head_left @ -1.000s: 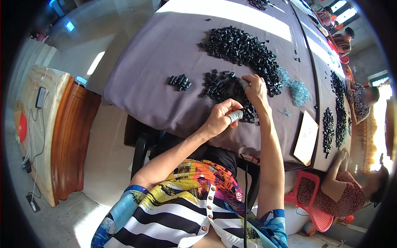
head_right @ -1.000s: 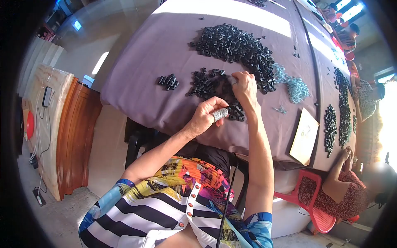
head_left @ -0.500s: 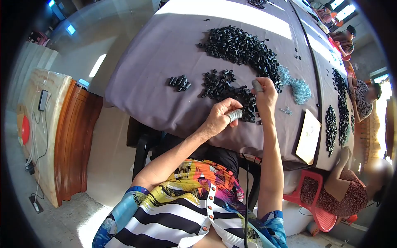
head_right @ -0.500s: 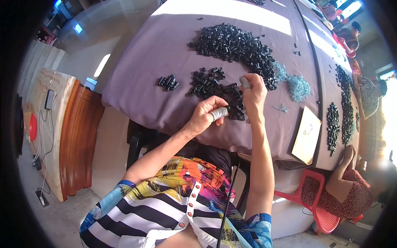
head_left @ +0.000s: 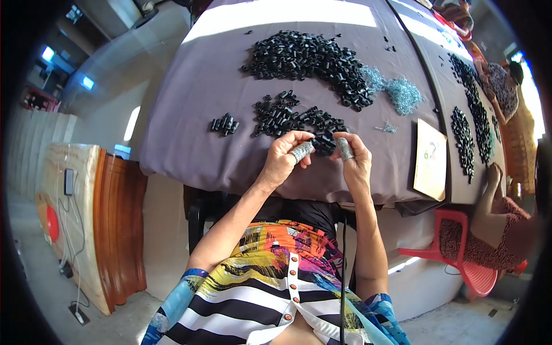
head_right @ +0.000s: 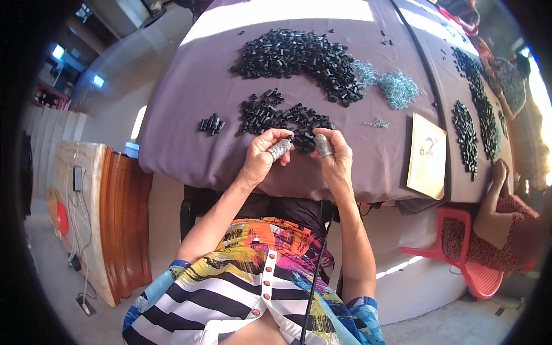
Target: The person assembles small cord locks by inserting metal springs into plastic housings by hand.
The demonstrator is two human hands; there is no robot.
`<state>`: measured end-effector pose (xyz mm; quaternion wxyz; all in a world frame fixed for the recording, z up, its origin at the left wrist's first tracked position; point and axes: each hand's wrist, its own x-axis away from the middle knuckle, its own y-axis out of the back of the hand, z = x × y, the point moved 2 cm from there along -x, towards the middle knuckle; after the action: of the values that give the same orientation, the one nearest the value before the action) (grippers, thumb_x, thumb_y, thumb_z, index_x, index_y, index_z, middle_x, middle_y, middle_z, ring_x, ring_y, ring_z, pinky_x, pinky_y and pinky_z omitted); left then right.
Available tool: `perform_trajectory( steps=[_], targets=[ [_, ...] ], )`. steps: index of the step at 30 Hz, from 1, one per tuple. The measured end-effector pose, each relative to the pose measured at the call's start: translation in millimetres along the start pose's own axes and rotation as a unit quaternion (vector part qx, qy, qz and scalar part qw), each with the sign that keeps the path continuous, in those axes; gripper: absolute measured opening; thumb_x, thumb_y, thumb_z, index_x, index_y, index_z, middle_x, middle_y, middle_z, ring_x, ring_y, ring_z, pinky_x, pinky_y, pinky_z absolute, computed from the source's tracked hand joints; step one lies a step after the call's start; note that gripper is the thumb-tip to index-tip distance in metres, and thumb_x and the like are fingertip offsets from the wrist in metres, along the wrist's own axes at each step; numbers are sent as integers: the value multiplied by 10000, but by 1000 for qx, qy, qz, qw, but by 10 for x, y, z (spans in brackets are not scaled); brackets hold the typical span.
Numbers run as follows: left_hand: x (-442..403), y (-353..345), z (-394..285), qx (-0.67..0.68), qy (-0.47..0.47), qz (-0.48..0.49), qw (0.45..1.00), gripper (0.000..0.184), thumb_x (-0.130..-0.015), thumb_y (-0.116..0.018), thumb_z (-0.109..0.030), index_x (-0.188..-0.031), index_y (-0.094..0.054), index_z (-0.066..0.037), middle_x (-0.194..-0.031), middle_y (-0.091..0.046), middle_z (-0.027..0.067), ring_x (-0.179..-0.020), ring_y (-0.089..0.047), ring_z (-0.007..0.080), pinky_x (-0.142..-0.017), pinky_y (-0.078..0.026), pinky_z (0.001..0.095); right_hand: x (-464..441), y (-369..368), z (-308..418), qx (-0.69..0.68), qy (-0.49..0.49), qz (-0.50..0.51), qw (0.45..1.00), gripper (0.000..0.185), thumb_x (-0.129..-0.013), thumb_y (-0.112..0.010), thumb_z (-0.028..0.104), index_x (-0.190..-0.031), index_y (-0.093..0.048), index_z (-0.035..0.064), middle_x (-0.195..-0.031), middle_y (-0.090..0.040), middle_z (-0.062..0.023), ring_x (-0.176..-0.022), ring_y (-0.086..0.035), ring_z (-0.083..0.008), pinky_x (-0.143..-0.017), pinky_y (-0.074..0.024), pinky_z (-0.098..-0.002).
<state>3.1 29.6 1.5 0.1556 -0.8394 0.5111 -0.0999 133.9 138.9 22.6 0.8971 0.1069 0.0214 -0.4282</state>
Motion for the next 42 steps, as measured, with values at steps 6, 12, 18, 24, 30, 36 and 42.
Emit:
perform_trajectory(
  steps=[6, 12, 18, 24, 30, 36, 42],
  targets=[
    [-64, -19, -6, 28, 34, -10, 999, 217, -855, -483, 14, -1054, -564, -18, -805, -606, 69, -601, -551, 81, -544, -471, 212, 16, 37, 29, -6, 22, -2, 1000, 234, -809, -498, -90, -1012, -579, -4, -809, -609, -56, -734, -635, -136, -661, -483, -229],
    [-44, -49, 38, -35, -16, 5, 999, 218, -850, -486, 20, -1035, -587, -33, -792, -608, 52, -598, -545, 73, -541, -464, 206, 0, 16, -21, -52, 58, -14, 997, 227, -800, -535, -85, -993, -610, 9, -807, -588, -36, -693, -613, -119, -662, -478, -216],
    [-24, -39, 11, -25, -19, 7, 999, 216, -850, -497, 15, -1039, -587, -33, -767, -607, 41, -593, -538, 63, -538, -454, 195, 0, 30, -20, -81, 49, 5, 995, 169, -805, -576, -44, -959, -627, 5, -796, -608, -30, -647, -571, -95, -678, -470, -189],
    [-34, -2, 41, 0, -4, 9, 1000, 161, -844, -530, -3, -997, -574, -19, -757, -601, 30, -578, -535, 59, -523, -447, 192, 61, -113, -16, -225, -101, 25, 969, 146, -837, -568, 2, -978, -602, -12, -821, -631, -68, -695, -608, -113, -661, -508, -232],
    [-52, 5, 66, -2, -11, 22, 1000, 142, -845, -525, -2, -978, -571, -24, -770, -597, 23, -573, -532, 56, -516, -443, 192, 77, -149, -44, -239, -123, 36, 962, 143, -845, -564, 27, -979, -594, -12, -825, -637, -79, -695, -615, -122, -657, -514, -243],
    [-42, -4, 56, -12, -20, 25, 999, 146, -841, -517, 12, -961, -589, -31, -788, -604, 20, -576, -522, 51, -516, -436, 189, 80, -147, -64, -224, -113, 44, 967, 140, -842, -571, 33, -972, -598, -11, -813, -636, -69, -670, -601, -111, -640, -498, -232],
    [-37, -16, 46, -25, -27, 20, 999, 167, -836, -506, 26, -955, -603, -38, -793, -605, 19, -575, -515, 52, -511, -423, 188, 73, -142, -68, -207, -112, 46, 971, 119, -842, -577, 45, -947, -601, -6, -793, -624, -53, -646, -585, -99, -621, -482, -226]
  ],
)
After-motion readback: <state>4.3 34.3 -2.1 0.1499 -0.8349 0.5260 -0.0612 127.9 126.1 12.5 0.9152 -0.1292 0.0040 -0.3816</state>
